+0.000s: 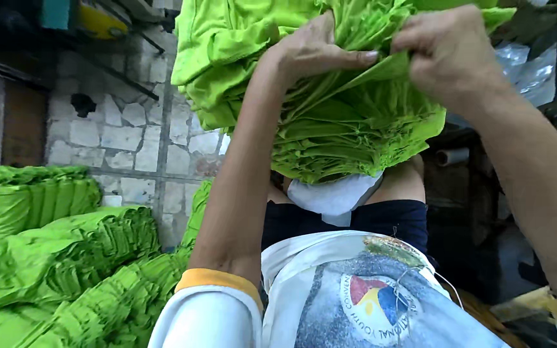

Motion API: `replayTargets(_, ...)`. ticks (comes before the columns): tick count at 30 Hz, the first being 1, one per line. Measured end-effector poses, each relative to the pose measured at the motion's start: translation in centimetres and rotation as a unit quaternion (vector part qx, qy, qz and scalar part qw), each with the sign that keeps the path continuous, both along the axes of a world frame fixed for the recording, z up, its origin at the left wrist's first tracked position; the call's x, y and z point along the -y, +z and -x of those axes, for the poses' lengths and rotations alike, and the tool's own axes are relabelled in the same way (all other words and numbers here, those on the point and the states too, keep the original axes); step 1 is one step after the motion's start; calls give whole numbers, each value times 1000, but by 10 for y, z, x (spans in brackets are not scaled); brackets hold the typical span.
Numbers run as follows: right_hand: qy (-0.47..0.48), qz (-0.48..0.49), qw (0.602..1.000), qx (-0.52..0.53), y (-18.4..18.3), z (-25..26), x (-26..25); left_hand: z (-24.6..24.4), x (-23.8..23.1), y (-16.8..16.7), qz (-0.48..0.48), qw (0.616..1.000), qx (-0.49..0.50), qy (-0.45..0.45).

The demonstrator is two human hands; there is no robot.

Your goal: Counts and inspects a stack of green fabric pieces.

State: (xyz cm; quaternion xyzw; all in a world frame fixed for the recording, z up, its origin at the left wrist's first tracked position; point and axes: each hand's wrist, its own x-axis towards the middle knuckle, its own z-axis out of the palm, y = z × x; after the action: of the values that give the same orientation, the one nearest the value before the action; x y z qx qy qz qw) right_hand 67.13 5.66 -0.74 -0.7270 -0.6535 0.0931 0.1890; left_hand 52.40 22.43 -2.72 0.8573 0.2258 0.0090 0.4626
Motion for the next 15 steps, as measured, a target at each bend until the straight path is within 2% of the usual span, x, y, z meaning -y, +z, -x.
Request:
replayTargets(2, -61, -12, 998, 2, 1, 5, -21, 9, 12, 4, 2, 1000, 6, -14)
replayTargets(4, -109, -20, 994, 13, -6, 12, -35, 3, 22, -2, -91, 995, -19, 47)
replayTargets(6, -128, -50, 990, 38, -13, 22, -35, -6, 24, -9, -144, 984, -34, 101)
replayTargets(8, -97, -112, 984, 97, -21, 34, -20, -14, 7, -15, -119, 988, -35, 95)
replayTargets(10, -22, -142, 979, 143, -34, 46, 3, -19, -11, -15, -67, 993, -41, 85)
replayTargets(12, 37, -50, 990, 126, -56, 45, 23, -22, -19, -10, -20, 995, -49, 88)
replayTargets(14, 19, 47, 996, 79, -68, 31, 34, -25, -19, -11, 0, 995, -48, 90)
replayTargets(15, 9, 57, 997, 59, -63, 23, 34, -26, -19, -12, -3, 995, -40, 93)
